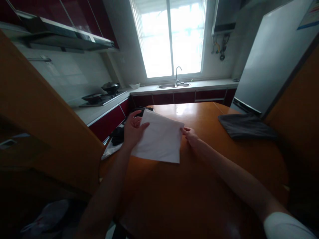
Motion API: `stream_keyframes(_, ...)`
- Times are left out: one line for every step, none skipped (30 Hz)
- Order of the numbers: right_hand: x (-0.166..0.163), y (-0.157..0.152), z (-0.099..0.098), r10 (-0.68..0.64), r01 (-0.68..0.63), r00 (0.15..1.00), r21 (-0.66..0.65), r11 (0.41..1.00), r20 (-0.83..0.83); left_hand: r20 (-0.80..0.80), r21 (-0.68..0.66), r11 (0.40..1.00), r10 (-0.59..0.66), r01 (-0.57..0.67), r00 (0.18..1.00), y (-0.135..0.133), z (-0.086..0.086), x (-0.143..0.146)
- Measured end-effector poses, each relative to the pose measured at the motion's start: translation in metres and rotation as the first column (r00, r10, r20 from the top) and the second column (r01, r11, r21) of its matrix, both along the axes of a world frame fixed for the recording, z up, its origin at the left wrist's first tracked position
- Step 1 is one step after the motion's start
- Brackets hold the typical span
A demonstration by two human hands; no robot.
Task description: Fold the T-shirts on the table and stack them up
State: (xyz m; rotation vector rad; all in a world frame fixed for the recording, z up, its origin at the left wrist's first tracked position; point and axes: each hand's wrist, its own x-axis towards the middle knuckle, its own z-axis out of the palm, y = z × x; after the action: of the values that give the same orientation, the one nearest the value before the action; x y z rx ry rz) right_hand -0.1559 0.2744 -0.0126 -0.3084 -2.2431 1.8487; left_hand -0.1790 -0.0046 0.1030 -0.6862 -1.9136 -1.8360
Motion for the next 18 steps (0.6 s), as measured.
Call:
stream_keyframes(0.002,0.004,0.005,0.028,-0.03,0.999,-0.081,0.996,-0.019,-0.01,0.026,1.0,-0.003,0.004,1.0,0.0,0.004,0.002)
stream_keyframes(0.004,0.008,0.01,0.049,-0.057,0.997,-0.168,0.984,-0.052,-0.021,0.045,0.999,-0.006,0.007,1.0,0.001,0.009,0.003)
stream_keyframes(0.007,0.013,0.017,0.054,-0.077,0.994,-0.246,0.966,-0.099,-0.031,0.06,0.998,-0.008,0.01,1.0,0.002,0.013,0.003)
stream_keyframes(0.01,0.02,0.024,0.044,-0.088,0.987,-0.3,0.95,-0.152,-0.038,0.073,0.997,-0.01,0.013,0.999,0.003,0.017,0.003)
stream_keyframes(0.014,0.027,0.033,0.023,-0.091,0.978,-0.323,0.942,-0.21,-0.039,0.081,0.997,-0.017,0.02,0.999,0.006,0.021,0.002)
stream_keyframes(0.018,0.036,0.042,0.0,-0.09,0.964,-0.328,0.94,-0.266,-0.038,0.088,0.996,-0.028,0.031,0.999,0.01,0.024,0.0)
stream_keyframes(0.023,0.046,0.052,-0.03,-0.08,0.948,-0.327,0.942,-0.318,-0.034,0.093,0.995,-0.039,0.042,0.999,0.015,0.027,-0.002)
stream_keyframes(0.029,0.057,0.063,-0.061,-0.067,0.927,-0.323,0.944,-0.369,-0.032,0.097,0.994,-0.051,0.054,0.998,0.021,0.03,-0.004)
stream_keyframes(0.036,0.069,0.073,-0.093,-0.049,0.904,-0.318,0.947,-0.417,-0.03,0.098,0.993,-0.064,0.066,0.998,0.03,0.031,-0.007)
stream_keyframes(0.042,0.083,0.084,-0.127,-0.025,0.879,-0.312,0.95,-0.459,-0.027,0.093,0.992,-0.079,0.081,0.997,0.04,0.033,-0.01)
stream_keyframes(0.049,0.096,0.094,-0.162,0.005,0.855,-0.305,0.952,-0.493,-0.021,0.082,0.991,-0.1,0.101,0.995,0.051,0.033,-0.013)
stream_keyframes(0.056,0.111,0.102,-0.194,0.04,0.833,-0.293,0.955,-0.518,-0.009,0.065,0.99,-0.129,0.129,0.992,0.064,0.034,-0.017)
stream_keyframes(0.063,0.126,0.11,-0.218,0.077,0.816,-0.273,0.959,-0.535,0.007,0.044,0.985,-0.166,0.165,0.986,0.078,0.034,-0.02)
stream_keyframes(0.07,0.142,0.117,-0.238,0.117,0.804,-0.248,0.962,-0.545,0.025,0.02,0.978,-0.209,0.209,0.977,0.094,0.034,-0.024)
stream_keyframes(0.076,0.158,0.122,-0.257,0.159,0.795,-0.22,0.963,-0.55,0.041,0.002,0.968,-0.252,0.252,0.967,0.111,0.033,-0.028)
stream_keyframes(0.083,0.175,0.127,-0.273,0.202,0.788,-0.188,0.961,-0.552,0.05,-0.007,0.957,-0.289,0.29,0.956,0.129,0.033,-0.031)
stream_keyframes(0.09,0.191,0.13,-0.292,0.247,0.782,-0.157,0.956,-0.551,0.052,-0.011,0.947,-0.321,0.322,0.946,0.148,0.033,-0.033)
stream_keyframes(0.096,0.208,0.133,-0.311,0.289,0.777,-0.129,0.949,-0.548,0.051,-0.012,0.936,-0.35,0.351,0.935,0.167,0.033,-0.034)
